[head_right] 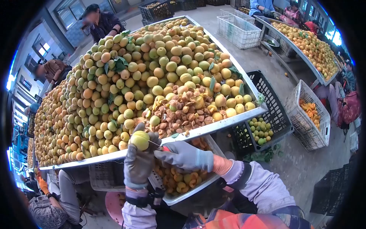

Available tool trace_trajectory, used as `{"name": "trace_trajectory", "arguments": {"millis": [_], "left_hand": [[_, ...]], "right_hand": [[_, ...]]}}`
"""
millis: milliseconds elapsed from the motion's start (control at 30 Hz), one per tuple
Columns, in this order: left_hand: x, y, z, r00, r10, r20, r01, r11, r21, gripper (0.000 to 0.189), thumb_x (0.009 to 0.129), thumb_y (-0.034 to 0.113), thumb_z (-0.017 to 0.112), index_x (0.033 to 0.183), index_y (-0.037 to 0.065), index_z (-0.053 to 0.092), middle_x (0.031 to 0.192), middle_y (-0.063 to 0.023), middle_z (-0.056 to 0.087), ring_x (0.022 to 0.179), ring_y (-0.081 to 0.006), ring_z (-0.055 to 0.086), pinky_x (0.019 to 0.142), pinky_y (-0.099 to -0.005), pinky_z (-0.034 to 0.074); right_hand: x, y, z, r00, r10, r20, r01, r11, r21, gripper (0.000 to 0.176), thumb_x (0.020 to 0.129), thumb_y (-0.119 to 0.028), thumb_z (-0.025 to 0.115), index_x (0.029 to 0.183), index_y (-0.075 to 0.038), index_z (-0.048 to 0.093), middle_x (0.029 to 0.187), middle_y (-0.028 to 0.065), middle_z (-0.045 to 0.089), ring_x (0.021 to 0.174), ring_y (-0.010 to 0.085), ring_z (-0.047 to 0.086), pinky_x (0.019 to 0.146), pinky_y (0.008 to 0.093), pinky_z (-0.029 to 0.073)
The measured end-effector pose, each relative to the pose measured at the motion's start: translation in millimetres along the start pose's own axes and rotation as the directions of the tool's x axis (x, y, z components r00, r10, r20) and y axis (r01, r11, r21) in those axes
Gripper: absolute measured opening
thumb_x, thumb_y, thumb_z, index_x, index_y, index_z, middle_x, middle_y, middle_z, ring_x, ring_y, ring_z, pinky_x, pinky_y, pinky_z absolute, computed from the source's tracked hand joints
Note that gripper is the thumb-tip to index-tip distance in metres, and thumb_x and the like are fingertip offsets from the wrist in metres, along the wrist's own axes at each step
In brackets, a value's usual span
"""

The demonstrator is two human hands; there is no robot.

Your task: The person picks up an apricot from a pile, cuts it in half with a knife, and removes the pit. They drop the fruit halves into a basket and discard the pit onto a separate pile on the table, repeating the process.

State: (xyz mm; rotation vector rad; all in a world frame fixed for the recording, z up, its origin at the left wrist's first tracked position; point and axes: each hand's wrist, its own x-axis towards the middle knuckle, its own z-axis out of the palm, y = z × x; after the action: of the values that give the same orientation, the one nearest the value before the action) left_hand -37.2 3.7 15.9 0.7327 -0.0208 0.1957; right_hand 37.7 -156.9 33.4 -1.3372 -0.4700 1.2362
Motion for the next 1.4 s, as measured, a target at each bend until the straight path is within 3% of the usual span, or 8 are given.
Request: {"name": "trace_trajectory", "arguments": {"millis": [200, 467, 633, 767, 967, 1100, 1300, 1400], "left_hand": [[-3.6, -11.0, 9.6, 0.994, 0.012, -0.105, -0.016, 0.999, -0.031, 0.075, 0.082, 0.035, 0.068, 0.136, -0.002, 0.031, 0.119, -0.0131, 0.055, 0.112, -0.0245, 0.052, 0.102, -0.0373, 0.037], [-6.9, 19.8, -4.1, 0.992, -0.123, 0.018, 0.100, 0.873, 0.477, 0.070, 0.083, 0.029, 0.067, 0.134, -0.004, 0.034, 0.110, -0.0111, 0.059, 0.103, -0.0167, 0.054, 0.095, -0.0291, 0.039], [-4.4, -14.3, 10.0, 0.998, 0.006, -0.069, -0.009, 0.999, -0.040, 0.073, 0.082, 0.031, 0.068, 0.135, -0.003, 0.032, 0.113, -0.0120, 0.057, 0.104, -0.0216, 0.055, 0.097, -0.0341, 0.040], [-4.5, -17.9, 12.4, 0.989, -0.066, -0.135, 0.041, 0.983, -0.178, 0.073, 0.081, 0.031, 0.068, 0.135, -0.003, 0.032, 0.113, -0.0126, 0.057, 0.104, -0.0241, 0.055, 0.096, -0.0366, 0.042], [-3.7, 13.5, -6.8, 0.984, -0.172, 0.039, 0.143, 0.906, 0.398, 0.065, 0.082, 0.024, 0.068, 0.133, -0.003, 0.037, 0.106, -0.0086, 0.060, 0.102, -0.0130, 0.055, 0.090, -0.0250, 0.041], [-4.6, 12.9, -11.2, 0.977, -0.215, 0.002, 0.189, 0.867, 0.461, 0.066, 0.082, 0.022, 0.069, 0.133, -0.003, 0.036, 0.105, -0.0085, 0.060, 0.101, -0.0128, 0.055, 0.091, -0.0240, 0.042], [-7.9, -25.6, 0.4, 0.991, -0.129, -0.042, 0.120, 0.978, -0.173, 0.073, 0.079, 0.032, 0.071, 0.133, -0.002, 0.035, 0.113, -0.0136, 0.056, 0.105, -0.0246, 0.054, 0.095, -0.0369, 0.042], [-5.0, -24.9, -0.3, 0.989, -0.144, -0.026, 0.141, 0.986, -0.087, 0.072, 0.080, 0.032, 0.070, 0.133, -0.003, 0.036, 0.115, -0.0129, 0.055, 0.105, -0.0227, 0.054, 0.095, -0.0348, 0.042]], "right_hand": [[-0.2, 5.9, -1.5, 0.998, -0.055, -0.018, 0.056, 0.997, 0.059, 0.030, 0.091, -0.036, 0.056, 0.079, -0.009, 0.057, 0.066, -0.0048, 0.053, 0.054, 0.0011, 0.042, 0.046, 0.0176, 0.033], [5.7, 11.3, -14.0, 0.999, -0.024, 0.046, 0.029, 0.995, -0.096, 0.030, 0.092, -0.035, 0.055, 0.077, -0.009, 0.058, 0.065, -0.0059, 0.051, 0.058, 0.0017, 0.042, 0.050, 0.0184, 0.033], [10.4, 19.1, -10.9, 0.996, -0.072, 0.053, 0.073, 0.997, -0.013, 0.031, 0.092, -0.037, 0.055, 0.078, -0.009, 0.057, 0.065, -0.0063, 0.051, 0.051, 0.0007, 0.039, 0.043, 0.0180, 0.029], [-6.9, -4.3, -5.9, 0.999, -0.009, 0.033, 0.009, 1.000, 0.006, 0.031, 0.091, -0.037, 0.057, 0.078, -0.008, 0.057, 0.066, -0.0063, 0.051, 0.051, 0.0007, 0.039, 0.042, 0.0180, 0.029], [14.5, 31.7, -26.2, 0.975, -0.194, 0.105, 0.206, 0.971, -0.118, 0.027, 0.090, -0.033, 0.059, 0.083, -0.006, 0.060, 0.068, -0.0074, 0.050, 0.062, 0.0010, 0.040, 0.053, 0.0176, 0.033], [16.0, 36.4, -25.7, 0.978, -0.195, 0.070, 0.205, 0.965, -0.166, 0.027, 0.090, -0.032, 0.060, 0.081, -0.007, 0.060, 0.069, -0.0083, 0.049, 0.065, 0.0016, 0.040, 0.055, 0.0183, 0.034], [5.6, 18.6, -25.4, 0.996, -0.001, 0.091, 0.010, 0.995, -0.095, 0.029, 0.090, -0.035, 0.060, 0.079, -0.008, 0.058, 0.069, -0.0082, 0.049, 0.065, 0.0022, 0.040, 0.057, 0.0189, 0.034], [1.7, 17.4, -28.0, 0.997, -0.024, 0.074, 0.034, 0.989, -0.142, 0.031, 0.089, -0.036, 0.060, 0.078, -0.008, 0.057, 0.068, -0.0070, 0.047, 0.065, 0.0031, 0.040, 0.057, 0.0202, 0.034]]}}
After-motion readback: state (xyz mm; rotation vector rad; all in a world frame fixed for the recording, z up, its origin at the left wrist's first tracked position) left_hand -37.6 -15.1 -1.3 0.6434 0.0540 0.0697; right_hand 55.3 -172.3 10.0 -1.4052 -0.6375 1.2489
